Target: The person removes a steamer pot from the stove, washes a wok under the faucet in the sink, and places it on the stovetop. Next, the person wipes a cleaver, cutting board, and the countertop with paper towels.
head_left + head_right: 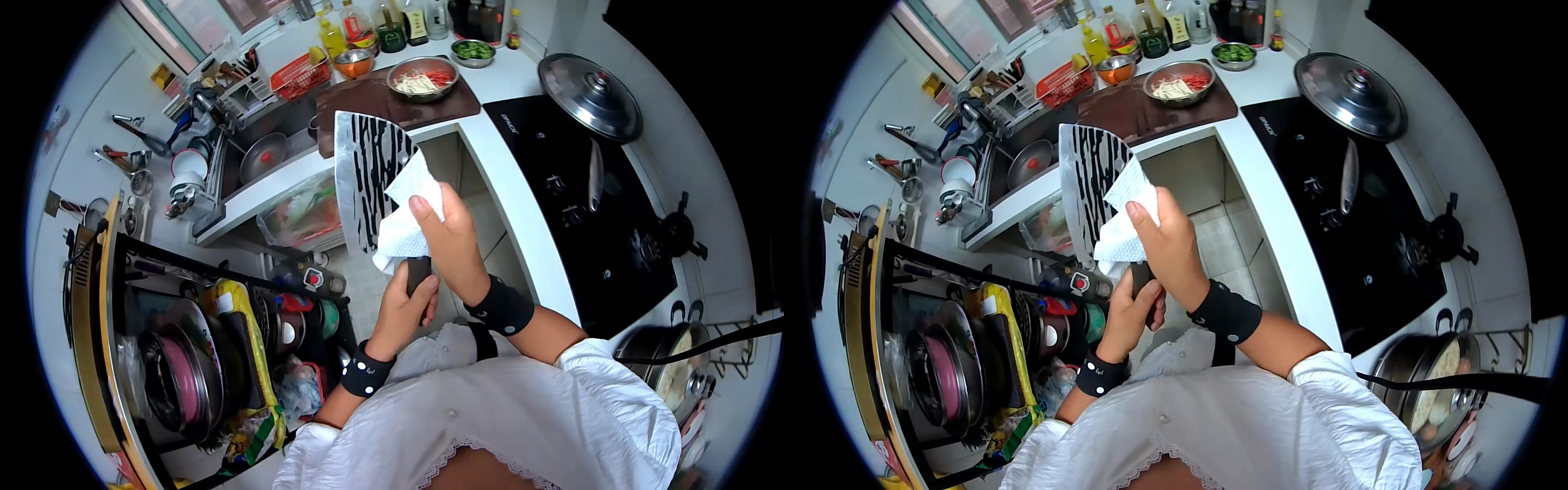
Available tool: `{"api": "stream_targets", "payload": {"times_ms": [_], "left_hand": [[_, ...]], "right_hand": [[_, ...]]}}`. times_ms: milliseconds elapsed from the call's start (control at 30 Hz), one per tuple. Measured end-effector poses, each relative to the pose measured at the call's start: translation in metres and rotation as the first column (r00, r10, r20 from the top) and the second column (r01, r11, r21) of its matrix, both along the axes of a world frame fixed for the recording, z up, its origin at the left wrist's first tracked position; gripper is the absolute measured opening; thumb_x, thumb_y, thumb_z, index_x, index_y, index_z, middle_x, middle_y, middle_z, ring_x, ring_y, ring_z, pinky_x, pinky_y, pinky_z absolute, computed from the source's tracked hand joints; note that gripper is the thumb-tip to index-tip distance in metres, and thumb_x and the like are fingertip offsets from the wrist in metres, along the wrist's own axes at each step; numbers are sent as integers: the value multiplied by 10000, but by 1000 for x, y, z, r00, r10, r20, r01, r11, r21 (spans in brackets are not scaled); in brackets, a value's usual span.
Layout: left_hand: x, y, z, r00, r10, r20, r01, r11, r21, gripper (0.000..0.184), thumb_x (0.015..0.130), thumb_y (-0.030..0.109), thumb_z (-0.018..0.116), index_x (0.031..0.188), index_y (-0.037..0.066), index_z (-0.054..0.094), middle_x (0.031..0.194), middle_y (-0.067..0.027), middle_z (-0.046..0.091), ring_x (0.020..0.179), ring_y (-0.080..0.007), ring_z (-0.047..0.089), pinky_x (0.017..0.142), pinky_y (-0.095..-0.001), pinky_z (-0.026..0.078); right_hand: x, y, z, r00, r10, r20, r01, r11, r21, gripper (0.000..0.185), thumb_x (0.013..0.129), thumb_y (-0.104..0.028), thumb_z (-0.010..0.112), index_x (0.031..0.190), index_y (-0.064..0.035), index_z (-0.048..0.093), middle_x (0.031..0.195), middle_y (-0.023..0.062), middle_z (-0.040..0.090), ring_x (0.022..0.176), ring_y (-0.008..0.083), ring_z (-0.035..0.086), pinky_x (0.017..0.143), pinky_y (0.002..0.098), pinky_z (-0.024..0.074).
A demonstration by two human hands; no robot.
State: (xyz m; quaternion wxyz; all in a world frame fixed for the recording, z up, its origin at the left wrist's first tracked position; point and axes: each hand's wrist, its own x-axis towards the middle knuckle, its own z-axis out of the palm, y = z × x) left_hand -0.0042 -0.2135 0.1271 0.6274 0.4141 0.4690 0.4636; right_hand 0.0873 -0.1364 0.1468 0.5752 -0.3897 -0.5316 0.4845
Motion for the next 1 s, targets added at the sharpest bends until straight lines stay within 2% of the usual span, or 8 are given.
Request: {"api": "stream_targets", "payload": {"times_ms": [333, 467, 500, 533, 567, 600, 933, 1000], "left_hand": [[-73, 85, 9, 984, 177, -36, -174, 983, 65, 197, 744, 45, 624, 841, 35, 452, 576, 8, 467, 408, -51, 424, 350, -189, 306], [-130, 133, 12, 960, 280, -32, -274, 953, 126, 239, 730, 26, 617, 916, 26, 467, 663, -20, 522, 482, -84, 487, 413, -214, 384], [-138, 147, 11, 905, 369, -212, -248, 862, 442, 302, 722, 4, 598, 999, 16, 478, 794, -54, 561, 675, -133, 559, 586, -242, 455], [-158, 158, -34, 875, 292, 387, -316, 949, -4, 381, 712, 19, 597, 1071, 8, 469, 925, -99, 568, 853, -193, 558, 742, -276, 442], [-173, 166, -30, 959, 267, -96, -202, 879, 432, 382, 709, 36, 602, 1066, 5, 470, 943, -116, 568, 856, -213, 563, 743, -289, 444], [-186, 174, -26, 759, 376, -531, 135, 708, 693, 384, 705, 54, 608, 1061, 2, 472, 961, -134, 567, 860, -234, 568, 744, -301, 445], [-250, 236, 23, 879, 88, -469, 56, 957, 285, 472, 706, 94, 620, 1125, -8, 429, 1028, -137, 548, 929, -233, 548, 787, -314, 428], [-259, 249, 7, 968, 208, -142, -162, 945, 285, 425, 765, 152, 574, 1146, 29, 433, 1044, -101, 544, 941, -210, 543, 784, -301, 428]], "right_hand": [[-64, 73, 0, 863, -36, -504, -84, 973, -213, 246, 888, -221, 434, 1012, -15, 483, 848, 38, 532, 734, 79, 510, 651, 222, 421], [-100, 92, 4, 968, 135, -212, -172, 971, -169, 253, 888, -205, 436, 1048, -12, 467, 911, 54, 531, 799, 81, 502, 697, 237, 422], [-121, 96, 3, 986, 169, 0, -168, 984, -56, 280, 876, -205, 455, 1068, -1, 452, 954, 85, 529, 849, 114, 500, 739, 269, 416], [-149, 101, -9, 980, 200, -4, -200, 979, 44, 313, 868, -211, 470, 1081, 16, 441, 973, 104, 528, 868, 141, 498, 760, 293, 408], [-160, 113, -12, 984, 157, 85, -163, 984, 73, 327, 866, -221, 474, 1083, 21, 438, 964, 106, 535, 859, 145, 501, 757, 298, 407], [-170, 123, -14, 980, 107, 170, -125, 987, 104, 341, 864, -231, 477, 1084, 26, 435, 955, 108, 541, 849, 148, 504, 754, 303, 406], [-249, 208, 0, 983, 79, -167, -80, 997, 5, 346, 860, -247, 500, 1074, 19, 441, 932, 84, 532, 852, 118, 487, 756, 257, 399], [-253, 228, 8, 957, 133, -260, -140, 990, -9, 348, 854, -216, 510, 1098, 15, 418, 964, 79, 517, 879, 114, 478, 774, 255, 393]]}}
